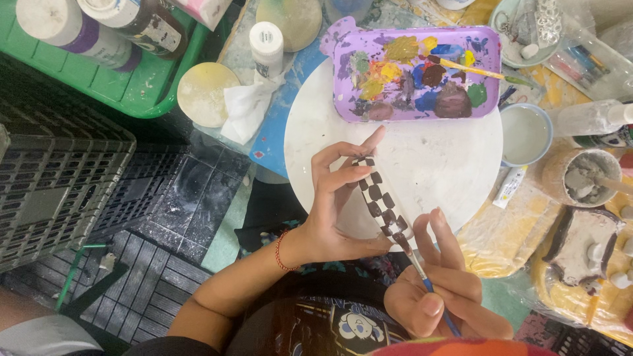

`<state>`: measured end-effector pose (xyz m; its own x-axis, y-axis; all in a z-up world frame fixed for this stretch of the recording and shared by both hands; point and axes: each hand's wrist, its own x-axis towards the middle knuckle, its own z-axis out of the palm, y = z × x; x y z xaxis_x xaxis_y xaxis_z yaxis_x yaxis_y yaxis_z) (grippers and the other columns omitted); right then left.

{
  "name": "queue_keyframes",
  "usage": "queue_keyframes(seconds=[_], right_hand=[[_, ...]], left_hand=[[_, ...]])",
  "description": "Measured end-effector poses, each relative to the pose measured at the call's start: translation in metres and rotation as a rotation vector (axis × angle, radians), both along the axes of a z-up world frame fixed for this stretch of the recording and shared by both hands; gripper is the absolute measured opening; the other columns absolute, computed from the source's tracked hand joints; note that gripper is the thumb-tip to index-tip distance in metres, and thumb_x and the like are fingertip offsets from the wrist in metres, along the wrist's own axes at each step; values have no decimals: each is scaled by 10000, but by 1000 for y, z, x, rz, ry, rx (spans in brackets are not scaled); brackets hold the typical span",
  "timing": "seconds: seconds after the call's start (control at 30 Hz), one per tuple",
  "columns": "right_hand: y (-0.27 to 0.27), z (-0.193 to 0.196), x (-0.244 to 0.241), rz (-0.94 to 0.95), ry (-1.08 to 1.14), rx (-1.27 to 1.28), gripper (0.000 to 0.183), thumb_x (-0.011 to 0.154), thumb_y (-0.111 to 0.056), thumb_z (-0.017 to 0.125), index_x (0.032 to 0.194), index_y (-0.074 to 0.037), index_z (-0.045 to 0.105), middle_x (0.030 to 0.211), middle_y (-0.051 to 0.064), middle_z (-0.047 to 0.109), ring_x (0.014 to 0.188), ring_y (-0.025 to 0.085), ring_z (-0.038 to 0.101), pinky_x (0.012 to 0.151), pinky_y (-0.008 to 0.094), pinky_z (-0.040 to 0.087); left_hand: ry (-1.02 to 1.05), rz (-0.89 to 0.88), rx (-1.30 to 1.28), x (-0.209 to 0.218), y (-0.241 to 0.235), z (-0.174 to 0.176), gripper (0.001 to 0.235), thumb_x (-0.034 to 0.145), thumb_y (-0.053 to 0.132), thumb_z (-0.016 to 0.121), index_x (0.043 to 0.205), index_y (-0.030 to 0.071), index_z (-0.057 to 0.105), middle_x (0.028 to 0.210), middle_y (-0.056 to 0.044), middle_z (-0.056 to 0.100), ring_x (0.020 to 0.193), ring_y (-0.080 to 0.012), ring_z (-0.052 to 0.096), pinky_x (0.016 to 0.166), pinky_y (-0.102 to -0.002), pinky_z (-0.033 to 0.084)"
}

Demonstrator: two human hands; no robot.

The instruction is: The person paints a checkered pattern on the rim of a small ceramic bowl and adds yellow details to the interior using a thin brush.

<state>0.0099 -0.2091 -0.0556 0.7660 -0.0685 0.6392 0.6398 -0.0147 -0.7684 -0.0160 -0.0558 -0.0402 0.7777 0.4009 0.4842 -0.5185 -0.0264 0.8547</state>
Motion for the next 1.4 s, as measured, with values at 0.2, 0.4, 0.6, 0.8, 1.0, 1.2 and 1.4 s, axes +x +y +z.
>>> queue_keyframes(seconds=[0.2, 0.4, 0.6, 0.8, 1.0, 1.2, 1.4], right_hand=[[-10, -10, 0, 86, 37, 85, 468, 1145, -293, 401, 968, 82, 183, 935, 116, 480, 1080, 463, 736, 924, 508, 691], [-8, 31, -3, -33, 179, -129, 386, 1092, -260, 424, 971, 2, 168, 750, 91, 437, 828, 412, 731, 799, 548, 667], [14, 53, 3, 121, 435, 400, 362, 1078, -287, 524, 1128, -63, 245, 683, 49, 408, 898, 353, 741, 789, 543, 670], [16, 62, 9, 100, 373, 289, 358, 1090, -304, 518, 1104, -56, 260, 682, 63, 413, 741, 317, 702, 818, 528, 661], [27, 46, 14, 54, 102, 235, 356, 1079, -247, 522, 1093, -42, 230, 757, 119, 457, 906, 461, 744, 780, 533, 669], [20, 19, 25, 71, -15, 181, 347, 1089, -221, 511, 1084, -37, 217, 903, 111, 438, 1068, 523, 723, 834, 551, 701], [17, 4, 32, 58, -10, 118, 357, 1080, -237, 505, 1073, -19, 222, 879, 112, 435, 1067, 495, 695, 845, 548, 692]], left_hand=[[-10, -20, -13, 0, 0, -1, 1010, 796, 88, 955, 1576, 245, 333, 1496, -48, 262, 1561, -406, 230, 1319, -481, 257], [8, -55, -46, -2, 1, 1, 1023, 777, 63, 947, 1574, 240, 330, 1489, -40, 277, 1564, -391, 236, 1302, -461, 283], [74, -104, -86, -7, 3, 9, 967, 815, 30, 909, 1558, 191, 311, 1485, -38, 295, 1571, -353, 268, 1238, -427, 402], [140, -95, -43, -4, 4, 23, 999, 804, 62, 917, 1591, 107, 302, 1498, -87, 309, 1513, -301, 377, 1257, -429, 436], [236, 176, 220, -1, -5, 31, 1045, 778, 154, 947, 1604, 54, 313, 1411, -142, 392, 1339, -248, 532, 1137, -336, 530], [176, 277, 183, 2, -16, 26, 999, 850, 149, 934, 1605, 45, 287, 1440, -136, 397, 1310, -218, 539, 1130, -308, 526], [214, 411, 358, 0, -19, 22, 991, 811, 154, 948, 1556, 27, 306, 1480, -156, 399, 1326, -279, 507, 1117, -334, 500]])
